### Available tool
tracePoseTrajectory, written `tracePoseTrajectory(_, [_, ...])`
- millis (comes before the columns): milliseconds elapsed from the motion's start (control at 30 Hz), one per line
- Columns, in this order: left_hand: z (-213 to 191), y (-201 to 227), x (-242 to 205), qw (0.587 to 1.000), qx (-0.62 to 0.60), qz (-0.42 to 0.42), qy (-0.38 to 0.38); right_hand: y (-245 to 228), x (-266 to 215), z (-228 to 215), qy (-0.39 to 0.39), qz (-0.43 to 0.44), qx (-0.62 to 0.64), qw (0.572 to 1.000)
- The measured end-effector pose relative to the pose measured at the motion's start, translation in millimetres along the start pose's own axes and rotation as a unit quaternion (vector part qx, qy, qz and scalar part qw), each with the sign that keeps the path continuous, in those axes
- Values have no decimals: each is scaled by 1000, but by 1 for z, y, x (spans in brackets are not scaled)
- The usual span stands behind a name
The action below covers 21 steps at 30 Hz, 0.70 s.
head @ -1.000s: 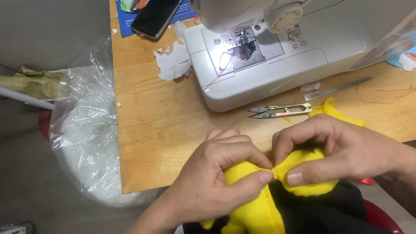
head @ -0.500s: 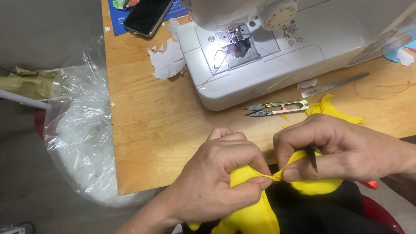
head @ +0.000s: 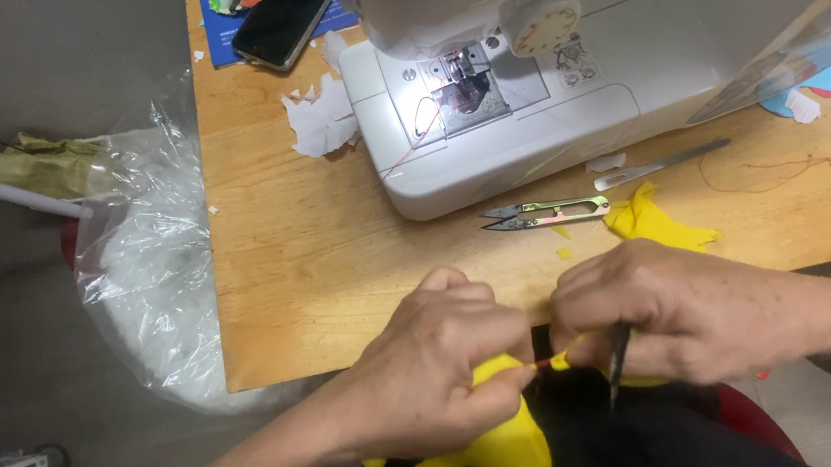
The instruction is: The person sews together pieces of yellow fabric to form a stuffed toy using a sewing machine and trims excess thread using shears.
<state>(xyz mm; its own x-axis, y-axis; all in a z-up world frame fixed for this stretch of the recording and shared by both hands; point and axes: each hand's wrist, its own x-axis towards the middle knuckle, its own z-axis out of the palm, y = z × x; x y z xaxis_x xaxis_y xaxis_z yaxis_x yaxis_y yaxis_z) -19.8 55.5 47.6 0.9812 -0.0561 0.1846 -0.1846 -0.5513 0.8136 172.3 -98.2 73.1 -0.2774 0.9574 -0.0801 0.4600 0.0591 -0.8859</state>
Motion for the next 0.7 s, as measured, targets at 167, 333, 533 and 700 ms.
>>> tracePoseTrajectory(167, [-32,-5,-18,999,-21,39,-25,20,-29,-22,-23,-25,-35,999])
tracePoseTrajectory(333, [-68,-23,-33,986,159,-37,46,56,-62,-50,79,94,-29,992])
tracePoseTrajectory(533, [-31,-47,-1,864,465,187,48,42,-34,-11,294,243,223,897])
tracePoseTrajectory(700, [-42,-29,7,807,508,271,128,46,-15,17,334,148,346,865])
